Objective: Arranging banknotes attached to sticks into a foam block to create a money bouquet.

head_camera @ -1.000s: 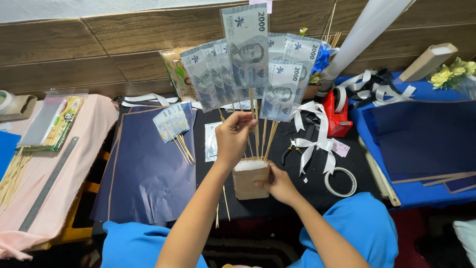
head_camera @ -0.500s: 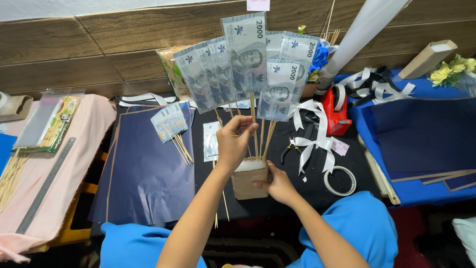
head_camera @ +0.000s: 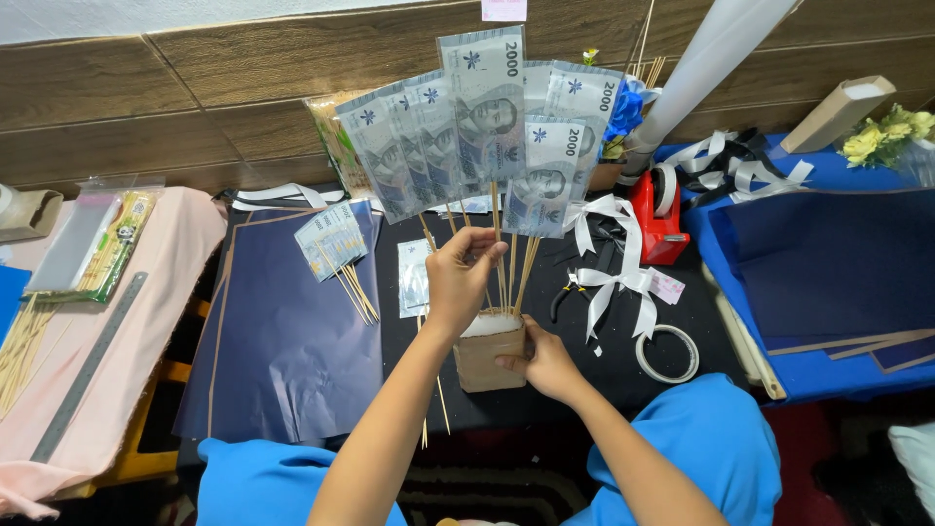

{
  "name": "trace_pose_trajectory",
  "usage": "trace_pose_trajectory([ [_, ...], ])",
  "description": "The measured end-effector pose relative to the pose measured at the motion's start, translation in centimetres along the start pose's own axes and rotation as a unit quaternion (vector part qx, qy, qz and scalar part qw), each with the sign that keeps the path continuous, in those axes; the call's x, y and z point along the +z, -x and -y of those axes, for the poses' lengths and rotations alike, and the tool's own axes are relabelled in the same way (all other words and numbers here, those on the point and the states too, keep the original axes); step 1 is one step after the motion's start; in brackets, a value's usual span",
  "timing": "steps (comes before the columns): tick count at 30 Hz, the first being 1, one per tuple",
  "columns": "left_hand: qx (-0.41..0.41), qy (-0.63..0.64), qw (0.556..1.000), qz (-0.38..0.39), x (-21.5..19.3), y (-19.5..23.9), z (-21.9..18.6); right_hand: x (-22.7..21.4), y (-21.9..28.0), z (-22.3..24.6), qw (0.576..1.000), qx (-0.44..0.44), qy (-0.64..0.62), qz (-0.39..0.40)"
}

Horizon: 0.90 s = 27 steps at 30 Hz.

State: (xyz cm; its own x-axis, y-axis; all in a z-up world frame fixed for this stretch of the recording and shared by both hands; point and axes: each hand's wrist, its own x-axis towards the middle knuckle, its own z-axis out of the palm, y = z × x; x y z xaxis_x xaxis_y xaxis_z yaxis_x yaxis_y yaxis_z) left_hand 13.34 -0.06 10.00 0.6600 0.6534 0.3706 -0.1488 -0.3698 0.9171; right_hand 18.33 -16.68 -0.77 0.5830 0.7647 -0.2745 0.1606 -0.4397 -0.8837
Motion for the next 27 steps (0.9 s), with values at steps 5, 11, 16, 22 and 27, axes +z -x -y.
trace_pose_trajectory([
  [5,0.006,-0.016,1.000,0.002,0.0,0.2,0.1,-0.1,0.0,0.1,1.000,-0.002,0.005,-0.001],
  [11,0.030,-0.064,0.997,-0.011,0.3,0.9,-0.6,0.0,0.2,0.1,1.000,-0.010,0.012,-0.006],
  [16,0.065,-0.132,0.988,-0.036,1.0,1.8,-1.3,0.4,0.0,-0.8,0.999,-0.039,0.015,-0.017],
  [22,0.109,-0.175,0.976,-0.075,1.9,2.7,-2.0,0.2,0.2,-1.0,0.998,-0.046,0.032,-0.022],
  [27,0.121,-0.189,0.969,-0.103,2.7,3.4,-1.4,0.1,0.4,-0.3,0.997,-0.044,0.057,-0.025],
])
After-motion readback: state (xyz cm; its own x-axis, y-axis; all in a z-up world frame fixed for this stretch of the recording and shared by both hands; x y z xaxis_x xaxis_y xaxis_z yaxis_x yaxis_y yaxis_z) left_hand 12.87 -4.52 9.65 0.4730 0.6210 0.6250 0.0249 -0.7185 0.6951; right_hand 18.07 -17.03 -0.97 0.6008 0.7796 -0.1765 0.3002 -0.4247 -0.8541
